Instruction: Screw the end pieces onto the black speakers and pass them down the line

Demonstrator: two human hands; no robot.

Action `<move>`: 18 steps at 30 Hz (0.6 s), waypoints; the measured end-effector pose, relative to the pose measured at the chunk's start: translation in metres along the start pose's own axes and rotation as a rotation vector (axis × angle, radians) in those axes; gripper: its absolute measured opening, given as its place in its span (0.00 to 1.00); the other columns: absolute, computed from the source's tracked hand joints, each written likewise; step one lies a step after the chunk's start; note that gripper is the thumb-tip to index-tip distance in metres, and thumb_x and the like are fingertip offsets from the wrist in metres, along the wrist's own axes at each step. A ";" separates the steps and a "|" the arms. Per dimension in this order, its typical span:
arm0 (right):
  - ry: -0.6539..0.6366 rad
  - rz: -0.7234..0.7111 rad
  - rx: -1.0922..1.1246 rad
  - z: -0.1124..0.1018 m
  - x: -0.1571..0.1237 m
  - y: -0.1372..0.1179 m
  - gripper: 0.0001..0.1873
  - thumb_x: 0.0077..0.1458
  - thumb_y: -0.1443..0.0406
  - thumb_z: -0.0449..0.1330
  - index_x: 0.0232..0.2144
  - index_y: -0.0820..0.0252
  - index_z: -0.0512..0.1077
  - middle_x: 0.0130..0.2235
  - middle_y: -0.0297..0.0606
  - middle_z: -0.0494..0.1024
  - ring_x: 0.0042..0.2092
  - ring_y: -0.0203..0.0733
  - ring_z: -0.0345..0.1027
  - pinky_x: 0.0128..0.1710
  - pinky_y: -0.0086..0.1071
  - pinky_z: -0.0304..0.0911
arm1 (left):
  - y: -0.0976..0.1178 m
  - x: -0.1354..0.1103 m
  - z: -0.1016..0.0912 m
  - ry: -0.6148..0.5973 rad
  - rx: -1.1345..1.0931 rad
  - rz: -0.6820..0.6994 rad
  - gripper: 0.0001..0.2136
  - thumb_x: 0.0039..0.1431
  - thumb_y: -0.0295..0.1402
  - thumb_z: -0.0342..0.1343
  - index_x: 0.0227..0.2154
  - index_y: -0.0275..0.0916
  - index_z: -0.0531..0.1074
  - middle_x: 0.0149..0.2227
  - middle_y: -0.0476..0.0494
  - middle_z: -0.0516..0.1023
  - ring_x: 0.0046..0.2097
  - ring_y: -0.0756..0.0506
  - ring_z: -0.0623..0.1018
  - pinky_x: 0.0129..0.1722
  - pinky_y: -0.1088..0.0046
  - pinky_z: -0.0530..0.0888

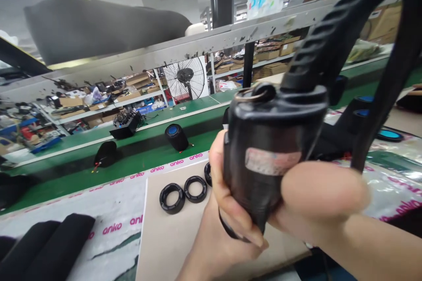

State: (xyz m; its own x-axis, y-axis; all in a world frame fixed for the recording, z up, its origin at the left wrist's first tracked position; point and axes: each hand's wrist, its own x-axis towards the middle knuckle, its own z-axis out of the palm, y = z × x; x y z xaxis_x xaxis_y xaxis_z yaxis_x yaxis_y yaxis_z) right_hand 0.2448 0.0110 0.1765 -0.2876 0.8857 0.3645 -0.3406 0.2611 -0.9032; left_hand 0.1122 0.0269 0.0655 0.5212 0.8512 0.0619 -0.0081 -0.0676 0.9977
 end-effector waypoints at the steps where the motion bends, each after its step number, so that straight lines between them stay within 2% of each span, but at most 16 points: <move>1: 0.062 -0.021 0.014 -0.003 0.001 -0.007 0.30 0.49 0.36 0.75 0.26 0.52 0.75 0.15 0.30 0.70 0.12 0.44 0.62 0.10 0.34 0.61 | -0.003 -0.001 -0.001 -0.006 -0.026 -0.021 0.25 0.38 0.30 0.76 0.43 0.43 0.77 0.38 0.45 0.84 0.47 0.31 0.85 0.49 0.55 0.83; 4: 0.450 -0.271 -0.066 -0.022 0.008 -0.022 0.35 0.40 0.31 0.77 0.24 0.52 0.76 0.13 0.29 0.66 0.09 0.41 0.53 0.06 0.35 0.54 | -0.012 -0.005 -0.003 0.013 -0.083 -0.107 0.35 0.36 0.30 0.77 0.51 0.42 0.72 0.45 0.44 0.84 0.47 0.36 0.83 0.51 0.59 0.80; 6: 0.600 -0.382 -0.118 -0.043 0.015 -0.018 0.39 0.34 0.29 0.78 0.22 0.53 0.74 0.15 0.30 0.67 0.11 0.41 0.57 0.07 0.33 0.52 | -0.017 -0.008 -0.002 0.029 -0.099 -0.137 0.41 0.36 0.29 0.77 0.57 0.43 0.68 0.50 0.44 0.83 0.51 0.36 0.82 0.54 0.60 0.78; 9: 0.639 -0.370 -0.139 -0.077 0.022 0.006 0.40 0.35 0.29 0.78 0.25 0.54 0.72 0.17 0.31 0.68 0.14 0.39 0.59 0.10 0.31 0.55 | -0.021 -0.008 0.000 0.029 -0.116 -0.142 0.41 0.36 0.29 0.76 0.57 0.44 0.67 0.52 0.43 0.83 0.53 0.35 0.82 0.57 0.59 0.77; 12: 0.682 -0.371 -0.188 -0.100 0.026 0.034 0.40 0.40 0.30 0.77 0.27 0.55 0.70 0.17 0.32 0.69 0.14 0.38 0.60 0.12 0.31 0.57 | -0.022 -0.007 0.001 0.043 -0.104 -0.149 0.41 0.36 0.29 0.76 0.57 0.44 0.67 0.52 0.42 0.83 0.54 0.35 0.82 0.57 0.59 0.77; 15: 0.695 -0.345 -0.227 -0.110 0.026 0.052 0.39 0.42 0.31 0.77 0.27 0.56 0.70 0.18 0.32 0.70 0.14 0.38 0.62 0.12 0.30 0.57 | -0.023 -0.006 -0.001 0.028 -0.098 -0.145 0.41 0.36 0.29 0.77 0.56 0.44 0.67 0.53 0.42 0.82 0.55 0.35 0.82 0.58 0.60 0.78; 18: 0.695 -0.312 -0.228 -0.112 0.025 0.061 0.39 0.43 0.32 0.77 0.27 0.56 0.70 0.18 0.32 0.70 0.14 0.38 0.62 0.12 0.29 0.57 | -0.023 -0.006 -0.003 0.007 -0.106 -0.139 0.40 0.37 0.29 0.77 0.56 0.44 0.68 0.54 0.42 0.82 0.55 0.35 0.82 0.58 0.60 0.78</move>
State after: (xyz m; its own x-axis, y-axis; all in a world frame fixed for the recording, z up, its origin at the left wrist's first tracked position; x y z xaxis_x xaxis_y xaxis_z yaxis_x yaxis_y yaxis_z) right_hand 0.3168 0.0923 0.1054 0.4412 0.7756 0.4514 -0.1000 0.5424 -0.8342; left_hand 0.1069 0.0244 0.0425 0.5175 0.8522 -0.0770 -0.0264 0.1059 0.9940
